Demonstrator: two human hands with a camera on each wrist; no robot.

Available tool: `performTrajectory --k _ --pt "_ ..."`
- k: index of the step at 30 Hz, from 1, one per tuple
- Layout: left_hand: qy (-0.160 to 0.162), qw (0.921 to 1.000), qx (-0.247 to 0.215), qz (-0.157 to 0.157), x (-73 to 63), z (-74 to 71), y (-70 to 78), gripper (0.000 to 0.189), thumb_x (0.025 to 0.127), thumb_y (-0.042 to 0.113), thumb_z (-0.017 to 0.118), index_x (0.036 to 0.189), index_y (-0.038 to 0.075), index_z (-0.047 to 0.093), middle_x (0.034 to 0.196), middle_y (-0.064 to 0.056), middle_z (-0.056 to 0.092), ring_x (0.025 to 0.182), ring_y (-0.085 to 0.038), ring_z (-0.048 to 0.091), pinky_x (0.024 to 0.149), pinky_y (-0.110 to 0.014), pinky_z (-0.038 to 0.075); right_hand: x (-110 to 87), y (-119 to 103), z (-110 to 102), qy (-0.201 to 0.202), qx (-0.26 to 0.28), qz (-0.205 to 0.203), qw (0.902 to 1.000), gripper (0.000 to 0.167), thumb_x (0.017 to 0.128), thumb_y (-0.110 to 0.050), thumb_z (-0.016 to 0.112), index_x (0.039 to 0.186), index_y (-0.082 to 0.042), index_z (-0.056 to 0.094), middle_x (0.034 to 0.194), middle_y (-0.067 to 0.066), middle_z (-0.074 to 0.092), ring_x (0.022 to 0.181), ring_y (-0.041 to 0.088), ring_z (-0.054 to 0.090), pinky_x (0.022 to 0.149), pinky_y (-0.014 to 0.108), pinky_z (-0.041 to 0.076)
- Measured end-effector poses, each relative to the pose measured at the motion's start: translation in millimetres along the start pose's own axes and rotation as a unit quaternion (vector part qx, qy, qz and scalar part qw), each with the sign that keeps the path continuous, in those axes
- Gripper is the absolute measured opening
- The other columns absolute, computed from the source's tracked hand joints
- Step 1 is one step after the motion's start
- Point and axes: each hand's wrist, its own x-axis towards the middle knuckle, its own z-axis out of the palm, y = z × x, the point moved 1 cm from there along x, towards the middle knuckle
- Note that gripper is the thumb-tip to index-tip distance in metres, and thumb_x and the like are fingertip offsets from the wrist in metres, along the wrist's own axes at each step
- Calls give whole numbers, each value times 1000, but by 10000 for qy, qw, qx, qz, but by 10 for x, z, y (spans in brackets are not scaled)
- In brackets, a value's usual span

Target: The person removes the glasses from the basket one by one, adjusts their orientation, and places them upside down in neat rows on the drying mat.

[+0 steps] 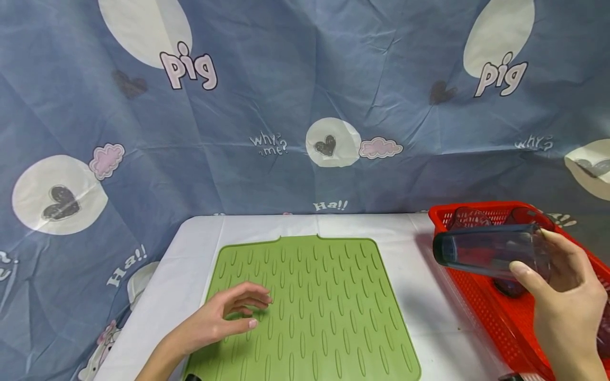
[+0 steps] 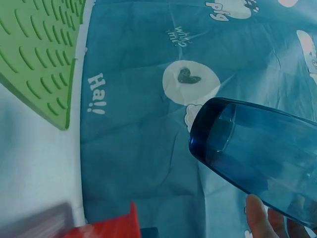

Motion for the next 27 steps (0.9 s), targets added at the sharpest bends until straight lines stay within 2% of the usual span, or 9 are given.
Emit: performTrajectory --k 6,14,23,27 --pt "-3 10000 33 13 -5 0 5 40 96 0 58 135 4 50 128 -26 56 117 -40 55 98 -43 48 -2 10 42 -11 76 117 9999 63 75 38 49 132 13 50 126 20 56 112 25 53 81 17 53" --pt "12 9999 94 55 -8 1 6 40 96 0 59 134 9 52 128 -25 56 115 -40 56 98 -43 49 8 19 78 -122 56 68 9999 63 74 38 50 132 14 50 125 21 56 113 26 52 81 18 54" --pt "25 9999 137 82 -3 7 19 40 96 1 58 134 10 52 128 -25 56 115 -41 57 98 -44 49 19 34 138 -238 -382 134 9989 62 76 34 54 134 9 51 127 19 55 112 24 52 82 15 52" --pt "24 9998 131 151 -2 4 23 40 95 0 59 134 9 51 127 -26 56 114 -41 57 98 -44 49 25 45 187 -324 -370 126 9987 61 77 33 54 134 10 51 128 18 54 115 25 50 85 15 51"
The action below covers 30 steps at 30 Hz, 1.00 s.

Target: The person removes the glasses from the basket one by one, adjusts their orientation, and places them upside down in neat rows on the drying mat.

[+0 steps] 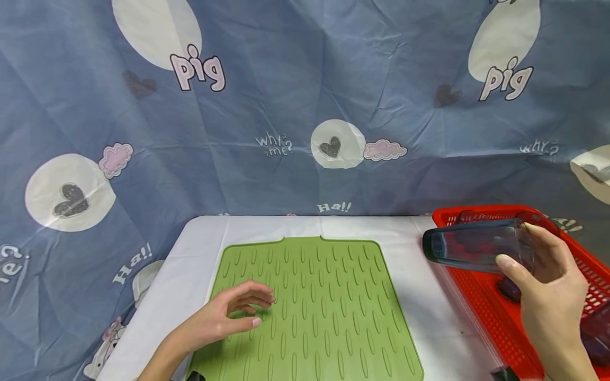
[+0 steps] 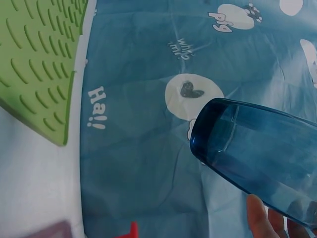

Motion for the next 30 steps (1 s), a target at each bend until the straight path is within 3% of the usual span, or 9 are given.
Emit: performTrajectory --k 10,17,22,27,30 --pt "23 10000 14 -61 16 -4 -2 39 96 1 58 133 10 52 126 -26 57 114 -41 57 96 -45 50 -12 47 72 -23 -235 303 9993 60 80 29 56 135 6 52 131 15 53 121 24 45 92 17 45" --pt "168 9992 344 77 31 23 32 37 96 2 60 131 11 54 123 -21 60 113 -37 58 95 -43 51 -45 89 68 -200 419 510 9976 60 81 31 52 136 9 47 133 17 50 115 24 49 83 18 54" --pt "325 9969 699 -131 49 68 63 33 97 11 62 130 14 55 122 -14 62 114 -32 58 95 -41 51 -74 120 58 -476 826 574 9938 60 82 31 48 138 10 44 132 17 50 112 22 52 80 23 56" --pt "425 9965 644 -323 63 83 87 34 96 16 65 129 19 56 124 -13 61 116 -32 57 96 -42 50 -79 149 68 -784 1215 608 9876 57 85 29 45 139 11 41 129 17 52 108 21 59 82 27 56" --pt "434 9976 477 -240 64 87 92 37 95 13 66 130 18 56 126 -15 60 117 -32 57 97 -42 49 -80 166 83 -905 1351 632 9847 56 86 28 45 140 11 41 129 16 53 108 20 60 86 28 54"
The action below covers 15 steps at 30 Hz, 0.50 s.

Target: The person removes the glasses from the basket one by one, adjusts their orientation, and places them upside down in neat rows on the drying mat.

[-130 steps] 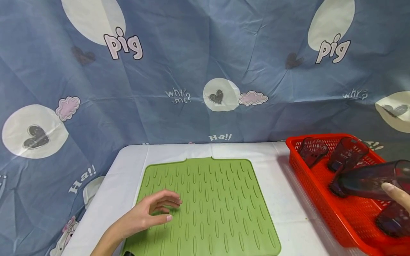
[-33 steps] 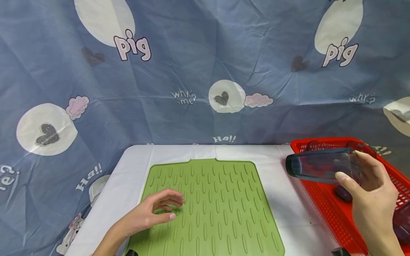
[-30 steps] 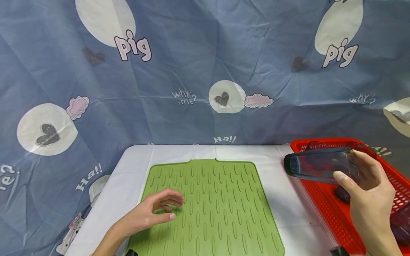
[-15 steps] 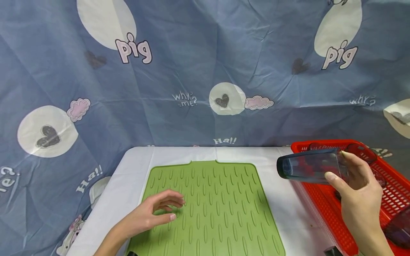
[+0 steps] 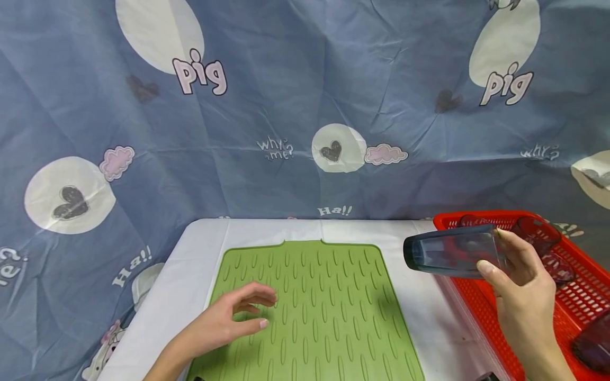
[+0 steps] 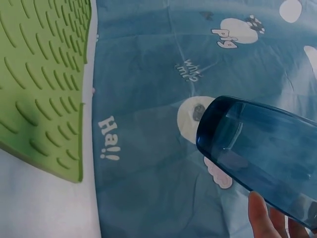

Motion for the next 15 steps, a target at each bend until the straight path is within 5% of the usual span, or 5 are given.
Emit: performTrajectory --k 7,15 --pt "3 9993 -156 339 7 38 28 40 95 7 65 133 7 54 127 -10 60 118 -30 56 96 -40 50 -11 57 14 -56 -50 118 9999 55 87 27 45 140 10 41 128 16 53 107 20 60 88 28 53" --pt "85 9992 -100 381 44 118 104 40 94 11 67 132 14 55 128 -2 60 121 -25 55 98 -37 49 -13 80 35 20 120 228 9997 53 89 24 46 140 9 42 127 16 54 107 20 60 87 29 54"
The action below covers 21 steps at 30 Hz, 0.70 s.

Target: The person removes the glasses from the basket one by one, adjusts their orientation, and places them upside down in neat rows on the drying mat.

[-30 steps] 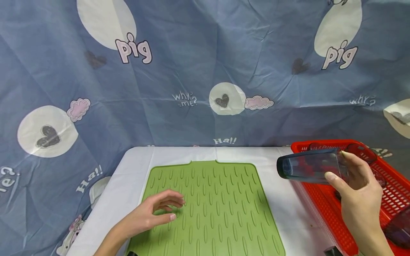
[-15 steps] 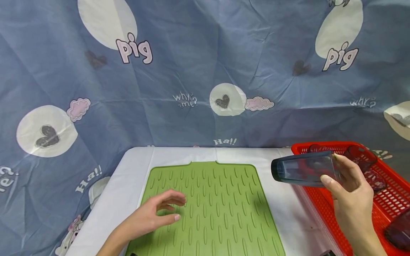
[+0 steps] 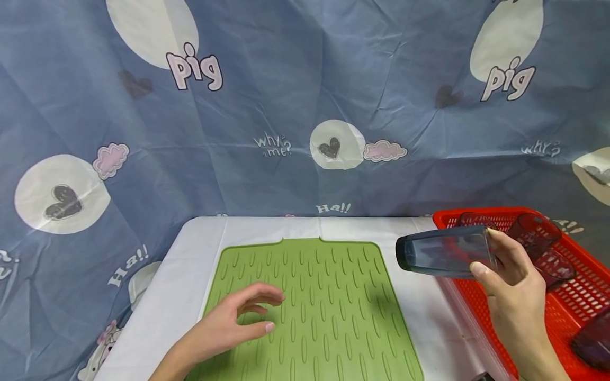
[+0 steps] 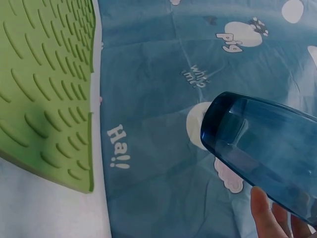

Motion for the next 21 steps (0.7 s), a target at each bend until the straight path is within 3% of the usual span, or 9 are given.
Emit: performTrajectory --k 5,12,21 --pt "107 9999 85 -26 34 27 38 39 94 13 67 132 14 55 128 -1 60 120 -25 56 97 -38 49 -5 13 13 -126 176 99 9997 52 90 22 45 140 8 43 124 13 57 103 18 62 86 27 55" --pt "545 9974 400 -236 81 57 46 39 92 19 72 128 25 57 125 5 61 116 -26 58 93 -39 51 -21 40 35 -187 274 245 9991 49 91 21 45 138 7 45 119 12 60 97 17 65 83 27 56" --pt "591 9976 129 -346 96 89 52 41 91 18 72 129 23 57 127 3 61 118 -28 57 93 -40 51 -45 92 59 -200 304 579 9977 47 93 16 45 137 3 48 119 9 60 97 16 65 85 26 55"
